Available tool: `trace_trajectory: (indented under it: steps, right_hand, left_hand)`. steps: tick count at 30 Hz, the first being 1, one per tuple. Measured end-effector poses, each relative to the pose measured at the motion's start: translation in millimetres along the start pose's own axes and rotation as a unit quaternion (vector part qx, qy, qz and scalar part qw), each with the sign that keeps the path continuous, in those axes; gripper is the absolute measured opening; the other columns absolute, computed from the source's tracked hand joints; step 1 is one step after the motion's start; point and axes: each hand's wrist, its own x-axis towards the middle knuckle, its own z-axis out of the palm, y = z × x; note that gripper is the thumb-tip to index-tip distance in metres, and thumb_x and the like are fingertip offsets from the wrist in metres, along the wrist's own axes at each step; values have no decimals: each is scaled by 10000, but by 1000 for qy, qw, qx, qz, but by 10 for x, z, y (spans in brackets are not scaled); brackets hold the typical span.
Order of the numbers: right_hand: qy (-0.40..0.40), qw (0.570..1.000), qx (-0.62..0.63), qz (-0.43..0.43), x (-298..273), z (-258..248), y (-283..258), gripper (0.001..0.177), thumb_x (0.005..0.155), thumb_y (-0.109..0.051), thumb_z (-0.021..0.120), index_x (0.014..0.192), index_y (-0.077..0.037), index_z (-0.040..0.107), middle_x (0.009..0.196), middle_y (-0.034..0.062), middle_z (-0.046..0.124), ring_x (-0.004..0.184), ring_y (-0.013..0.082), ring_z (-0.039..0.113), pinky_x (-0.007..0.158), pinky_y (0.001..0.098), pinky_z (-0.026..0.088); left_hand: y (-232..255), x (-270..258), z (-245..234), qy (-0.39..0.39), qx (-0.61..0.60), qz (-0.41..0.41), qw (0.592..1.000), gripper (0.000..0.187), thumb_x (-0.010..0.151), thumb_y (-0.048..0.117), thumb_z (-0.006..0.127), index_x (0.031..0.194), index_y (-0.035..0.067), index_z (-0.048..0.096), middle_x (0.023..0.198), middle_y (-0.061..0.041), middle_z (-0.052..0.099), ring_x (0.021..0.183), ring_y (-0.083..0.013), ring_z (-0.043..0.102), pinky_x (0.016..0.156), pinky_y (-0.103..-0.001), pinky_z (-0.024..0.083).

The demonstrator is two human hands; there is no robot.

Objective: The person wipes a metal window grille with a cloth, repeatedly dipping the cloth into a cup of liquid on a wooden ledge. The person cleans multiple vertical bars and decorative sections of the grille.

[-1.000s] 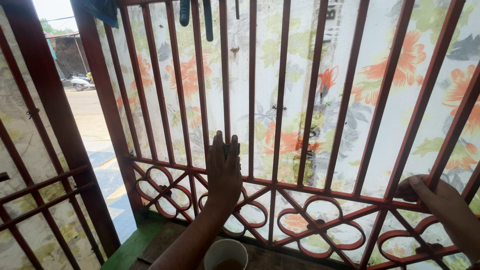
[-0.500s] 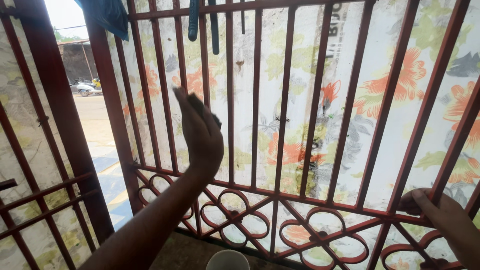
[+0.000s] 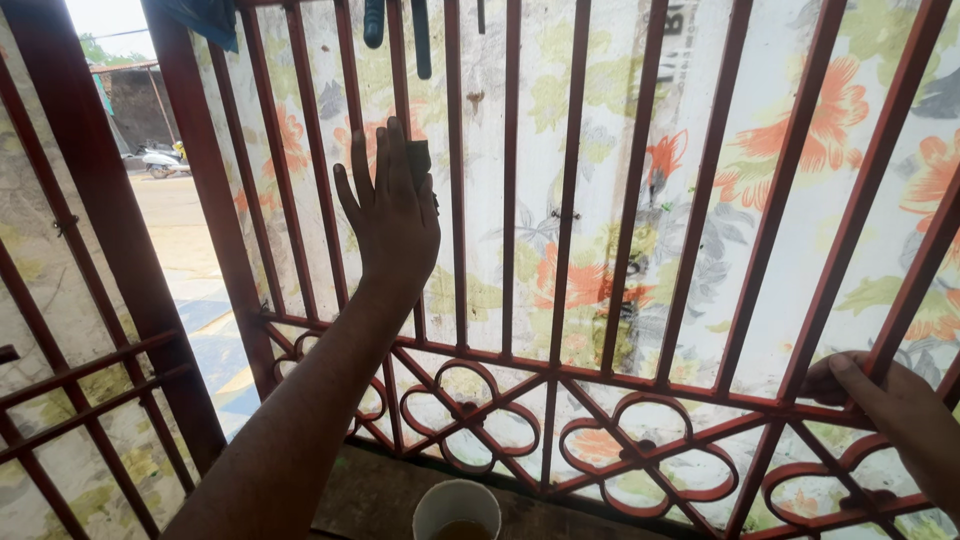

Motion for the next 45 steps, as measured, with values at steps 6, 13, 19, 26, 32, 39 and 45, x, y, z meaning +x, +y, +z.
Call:
trace_trajectory:
  steps: [6,13,19,26,32,39,45]
  right_hand:
    - [-15,998,12,-59,-16,-20,35,571,1096,-437,400,1219,43,685,1127,226,706,1177,322,671,1072,489,466]
    - [12,994,-3,-107,-93,24,33,537,1113,-434,438,1143,28,710,1048,212,746,1038,301,689,941,456,505]
    - [1,988,26,-151,-102,17,71,485,1111,-418,476,1111,7,709,1037,149,735,1010,239,658,856,405,483]
    - [8,989,49,-137,-133,18,58,425,1090,-379,490,1050,-23,717,1020,111,737,996,207,660,852,377,501]
    - [66,981,101,-152,-177,138,16,385,1124,-336,492,1096,-2,681,1011,123,725,971,205,676,897,355,518]
    - [123,945,139,-269,-532,439,99,367,1085,-136,475,1390,66,485,1277,215,619,1194,231,600,1039,362,480]
    - [288,903,60,-313,-984,731,-2,404,1181,-120,417,1512,105,468,1508,271,537,1446,316,512,1205,426,410]
  left_hand:
    - [56,-507,-126,-22,-27,-15,999,680,1071,168,599,1641,55,247,1682,-207,312,1581,-471,166,1273,-650,139]
    - [106,-1023,-245,-52,-8,-7,999,682,1081,155,597,1647,37,234,1694,-234,278,1583,-480,161,1276,-648,179]
    - [111,-1420,-229,-113,-11,-13,993,683,1077,159,559,1653,10,225,1707,-210,279,1594,-468,150,1284,-639,102]
    - [163,-1569,-230,-127,-20,-13,992,655,1093,163,531,1628,-72,234,1689,-249,297,1590,-476,155,1255,-679,70]
    - [168,-1566,-190,-130,34,-12,991,613,1117,175,535,1642,-9,278,1686,-249,311,1592,-479,174,1260,-665,111]
    - [116,-1610,-207,-126,32,3,991,622,1108,140,569,1649,23,285,1687,-263,306,1583,-496,184,1221,-667,245]
    - [37,-1649,-149,-110,27,6,994,637,1120,139,587,1667,45,273,1700,-250,283,1590,-486,170,1207,-662,318]
